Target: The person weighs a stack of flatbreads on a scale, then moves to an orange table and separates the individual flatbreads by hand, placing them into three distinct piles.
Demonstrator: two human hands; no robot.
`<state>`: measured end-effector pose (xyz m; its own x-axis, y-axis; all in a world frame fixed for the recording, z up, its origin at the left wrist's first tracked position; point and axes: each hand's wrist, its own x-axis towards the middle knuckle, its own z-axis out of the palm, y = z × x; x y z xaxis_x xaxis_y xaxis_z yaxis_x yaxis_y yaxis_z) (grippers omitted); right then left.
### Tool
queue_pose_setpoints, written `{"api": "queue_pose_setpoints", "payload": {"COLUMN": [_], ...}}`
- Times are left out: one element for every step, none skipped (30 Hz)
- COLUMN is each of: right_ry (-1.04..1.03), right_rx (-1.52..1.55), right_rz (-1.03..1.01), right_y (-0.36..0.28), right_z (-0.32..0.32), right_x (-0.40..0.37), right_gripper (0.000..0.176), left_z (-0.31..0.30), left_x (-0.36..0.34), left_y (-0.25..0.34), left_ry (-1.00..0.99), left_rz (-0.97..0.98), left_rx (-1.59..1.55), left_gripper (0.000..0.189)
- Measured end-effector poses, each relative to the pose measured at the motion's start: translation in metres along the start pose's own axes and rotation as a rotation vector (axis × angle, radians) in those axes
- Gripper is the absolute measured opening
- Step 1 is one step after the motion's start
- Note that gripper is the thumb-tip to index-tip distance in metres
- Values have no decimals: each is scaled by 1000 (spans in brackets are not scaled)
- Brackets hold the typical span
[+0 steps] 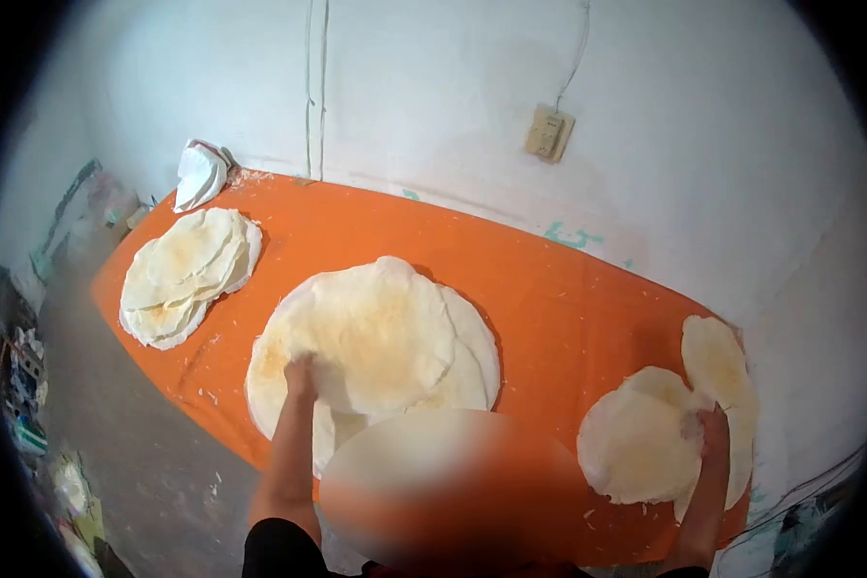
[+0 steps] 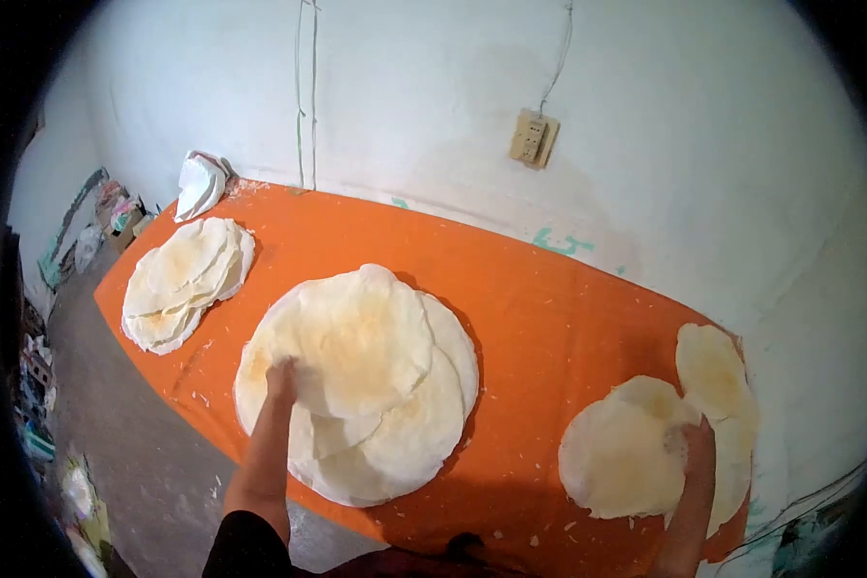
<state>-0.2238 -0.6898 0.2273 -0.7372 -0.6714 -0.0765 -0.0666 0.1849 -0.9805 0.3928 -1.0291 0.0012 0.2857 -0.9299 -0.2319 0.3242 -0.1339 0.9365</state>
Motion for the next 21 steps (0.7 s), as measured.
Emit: {"api": "queue_pose_setpoints", "payload": {"right_ry": [-18, -35, -2, 32, -63, -156, -225, -248, -264, -312, -355, -393, -412, -430, -504, -538, -583, -645, -743, -775, -808], "right_rx": [-80, -157, -238, -318, -311, -305, -444, -542, -635, -696, -751, -796, -975, -871, -993, -1026, -1088, -996, -971, -940, -907], "right_rz": [-10, -22, -147, -269, -309, -347, -567, -658, -753, -882, -1018, -1155, -1184, -1396, -1342, -1336, -1290, -1341, -1307, -1260, -1214], "right_y": [-9, -17, -24, -34, -67, -102, -116, -127, -137, -132, -127, -123, -110, -79, -63, -44, -19, 21, 46, 74, 100], "right_z": [6, 13, 25, 39, 73, 115, 138, 171, 203, 232, 262, 291, 321, 344, 362, 379, 392, 404, 410, 411, 410], "right_x": [11, 24, 36, 47, 38, 21, 15, 5, -5, -14, -24, -33, -46, -44, -59, -73, -87, -93, -106, -115, -122], "right_gripper": [40, 41, 42, 42, 43, 45, 42, 37, 33, 33, 32, 33, 38, 42, 44, 44, 42, 40, 40, 40, 40], "left_z": [2, 5, 1, -4, -9, -15, -19, -17, -11, -10, -16, -16, -14, -13, -27, -38, -49, -59, -68, -76, -80], "left_x": [14, 18, 25, 31, 30, 25, 19, 7, -12, -26, -31, -43, -58, -66, -65, -73, -84, -96, -107, -121, -138], "left_y": [6, 16, 14, 12, 10, 5, 1, 3, 9, 15, 18, 29, 42, 48, 37, 33, 32, 28, 24, 18, 12], "left_ry": [53, 44, 31, 17, -8, -36, -65, -50, -34, -16, -122, -42, 39, 120, 131, 145, 158, 170, 183, 157, 134], "left_rz": [7, 31, 47, 61, 12, -39, -89, -132, -176, -221, -225, -215, -204, -192, -135, -108, -82, -74, -69, -46, -22], "left_rx": [152, 157, 225, 295, 357, 419, 481, 414, 346, 278, 156, 151, 145, 139, 111, 65, 20, 0, -19, -17, -16], "left_gripper": [23, 23, 23, 24, 25, 27, 28, 29, 30, 31, 39, 41, 43, 46, 45, 40, 36, 31, 27, 24, 22]}}
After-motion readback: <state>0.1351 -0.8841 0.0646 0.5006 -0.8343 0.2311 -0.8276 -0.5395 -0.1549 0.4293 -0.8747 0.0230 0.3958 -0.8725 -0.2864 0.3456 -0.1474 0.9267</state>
